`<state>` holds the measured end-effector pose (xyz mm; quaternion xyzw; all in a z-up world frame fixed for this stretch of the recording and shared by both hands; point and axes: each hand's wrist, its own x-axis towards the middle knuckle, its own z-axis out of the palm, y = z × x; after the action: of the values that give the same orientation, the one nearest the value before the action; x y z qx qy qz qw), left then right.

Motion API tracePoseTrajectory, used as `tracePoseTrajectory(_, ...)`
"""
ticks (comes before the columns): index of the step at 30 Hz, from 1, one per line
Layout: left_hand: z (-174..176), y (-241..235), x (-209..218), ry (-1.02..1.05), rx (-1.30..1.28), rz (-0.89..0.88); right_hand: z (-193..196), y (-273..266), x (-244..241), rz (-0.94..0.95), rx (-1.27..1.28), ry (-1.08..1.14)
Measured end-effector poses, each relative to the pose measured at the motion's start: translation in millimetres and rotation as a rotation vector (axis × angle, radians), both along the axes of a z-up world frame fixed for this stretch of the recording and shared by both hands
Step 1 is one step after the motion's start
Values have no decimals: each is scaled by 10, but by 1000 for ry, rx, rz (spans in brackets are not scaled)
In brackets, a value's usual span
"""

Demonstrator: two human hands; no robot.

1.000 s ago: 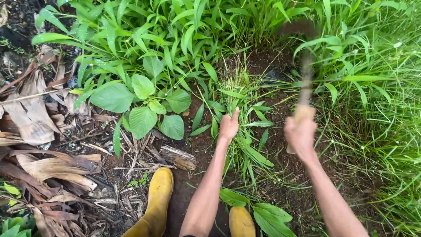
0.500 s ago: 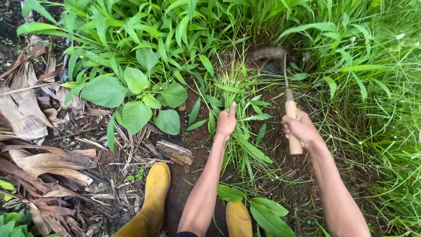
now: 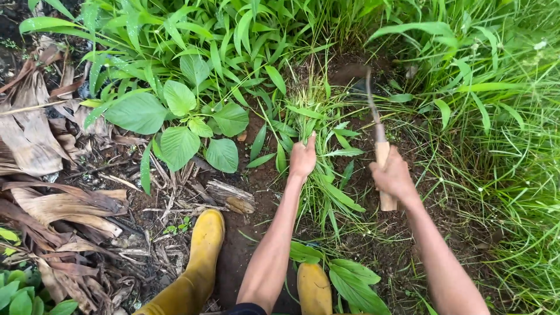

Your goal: The person uses a sickle to cut tall grass in a garden area. They gather handfuls of grass with their left hand and slice through the stems near the base with the sickle in their right hand, repeating this process across the patch.

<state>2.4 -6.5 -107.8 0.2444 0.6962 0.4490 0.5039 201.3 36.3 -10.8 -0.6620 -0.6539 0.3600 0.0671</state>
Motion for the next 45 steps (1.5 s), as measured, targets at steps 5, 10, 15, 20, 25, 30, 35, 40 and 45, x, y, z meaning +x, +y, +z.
tracePoseTrajectory(5, -126, 70, -32, -124, -43, 34, 248, 195, 177, -221, -257, 610)
tracePoseTrajectory(10, 243, 42, -74, -215, -86, -11, 363, 127, 150, -154, -100, 482)
tracePoseTrajectory(15, 1, 50, 43, -16, -41, -38, 819, -126, -101, -34, 256, 74)
tracePoseTrajectory(20, -149, 55, 102, -22, -49, -28, 418, -66, -267, 4, 319, -42)
tracePoseTrajectory(25, -247, 19, 95, -42, -58, -24, -34, 222, 45, -13, 87, -56)
tracePoseTrajectory(30, -565, 82, 74, 16, -40, -58, 129, 341, 156, -266, -186, 560)
tracePoseTrajectory(35, -112, 1, 48, -31, -19, -10, 285, 279, 163, -83, 182, 184)
tracePoseTrajectory(40, 210, -54, 37, -57, -8, -12, 411, 125, -189, -120, 359, 82)
tracePoseTrajectory(45, 293, -168, 171, -70, -97, -6, 263, 68, -133, 52, 118, -180)
